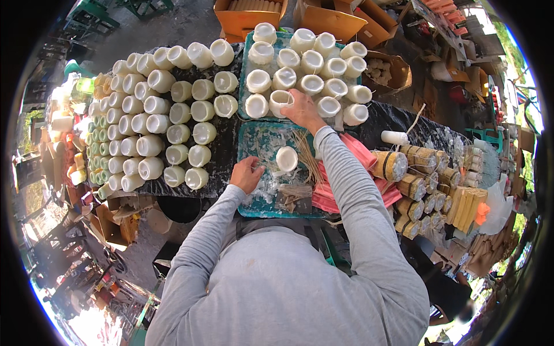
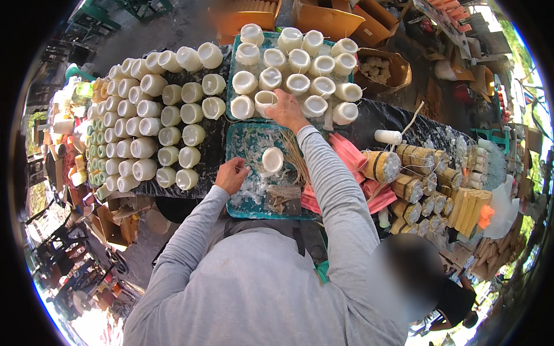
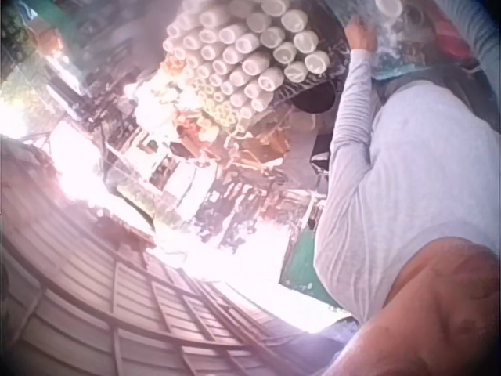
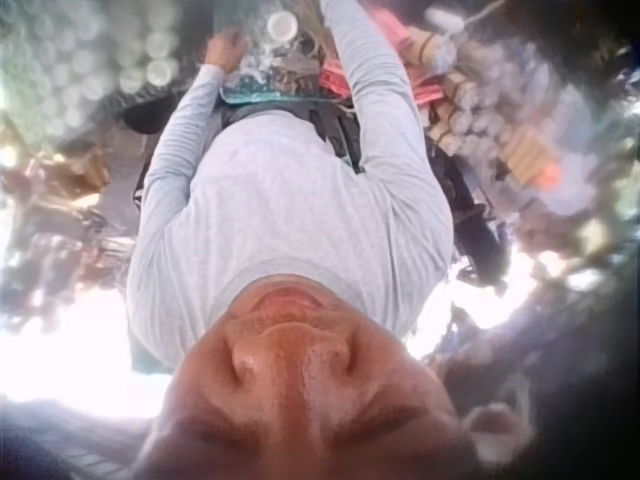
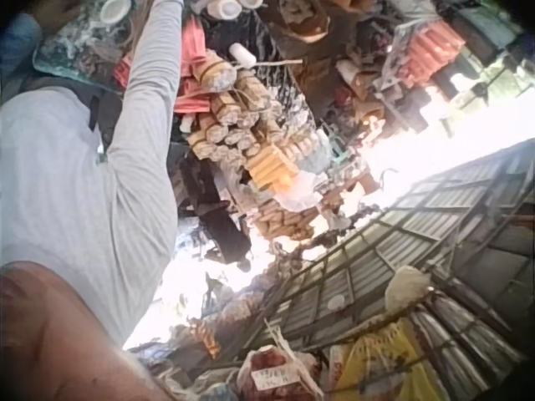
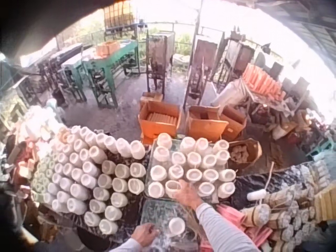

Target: The person inserts wicks into small cylindrical candle molds, then ties the wicks with string. They handle white and green molds and pink candle bundles, placing finished items back on the table.

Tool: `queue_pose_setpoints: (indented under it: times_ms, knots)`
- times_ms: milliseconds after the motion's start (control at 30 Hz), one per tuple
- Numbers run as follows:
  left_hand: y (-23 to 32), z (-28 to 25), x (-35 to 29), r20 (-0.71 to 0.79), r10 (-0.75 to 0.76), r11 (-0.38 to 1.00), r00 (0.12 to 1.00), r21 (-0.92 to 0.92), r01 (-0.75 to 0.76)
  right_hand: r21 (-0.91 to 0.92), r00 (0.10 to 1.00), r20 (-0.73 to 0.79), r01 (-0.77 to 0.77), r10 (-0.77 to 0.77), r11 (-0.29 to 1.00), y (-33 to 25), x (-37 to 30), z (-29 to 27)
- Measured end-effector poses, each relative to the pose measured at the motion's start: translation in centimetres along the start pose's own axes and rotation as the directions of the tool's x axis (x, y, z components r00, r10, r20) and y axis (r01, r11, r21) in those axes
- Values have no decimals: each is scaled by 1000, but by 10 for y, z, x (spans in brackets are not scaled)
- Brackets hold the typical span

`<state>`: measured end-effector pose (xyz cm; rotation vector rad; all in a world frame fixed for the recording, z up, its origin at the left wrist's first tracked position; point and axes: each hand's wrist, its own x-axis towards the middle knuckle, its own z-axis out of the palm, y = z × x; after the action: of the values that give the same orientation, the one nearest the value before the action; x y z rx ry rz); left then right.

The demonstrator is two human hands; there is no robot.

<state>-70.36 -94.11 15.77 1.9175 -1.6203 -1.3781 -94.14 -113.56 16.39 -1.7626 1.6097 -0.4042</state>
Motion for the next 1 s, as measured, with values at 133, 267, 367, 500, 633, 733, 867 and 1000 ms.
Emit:
queue_pose_setpoints:
  times_ms: [133, 267, 367, 500, 633, 733, 867, 1000]
  knots:
    - [1, -5, 12, -92, 87, 974, 992, 219, -65, 41, 990, -134, -34, 39, 999, 2, -41, -5]
    - [1, -12, 5, 74, 80, 947, 994, 306, -99, -13, 970, -204, -137, 131, 991, 16, -114, -32]
    - [-11, -10, -25, 223, 126, 856, 967, 468, -219, -103, 941, -288, -213, 176, 972, 28, -168, -33]
    - [-38, 13, -54, 260, 271, 713, 927, 592, -375, -188, 906, -355, -312, 232, 931, 55, -183, -27]
    - [-59, 24, -58, 240, 337, 708, 911, 573, -413, -309, 794, -536, -501, 287, 809, 76, -120, -24]
    - [-62, 20, -60, 249, 338, 709, 908, 567, -419, -225, 724, -485, -646, 491, 729, 78, -86, -21]
    - [-61, 9, -68, 260, 357, 757, 897, 482, -441, -106, 623, -516, -728, 588, 678, 73, -74, -25]
    - [-61, -5, -79, 241, 357, 799, 902, 422, -429, 54, 572, -580, -684, 580, 728, 59, -84, -37]
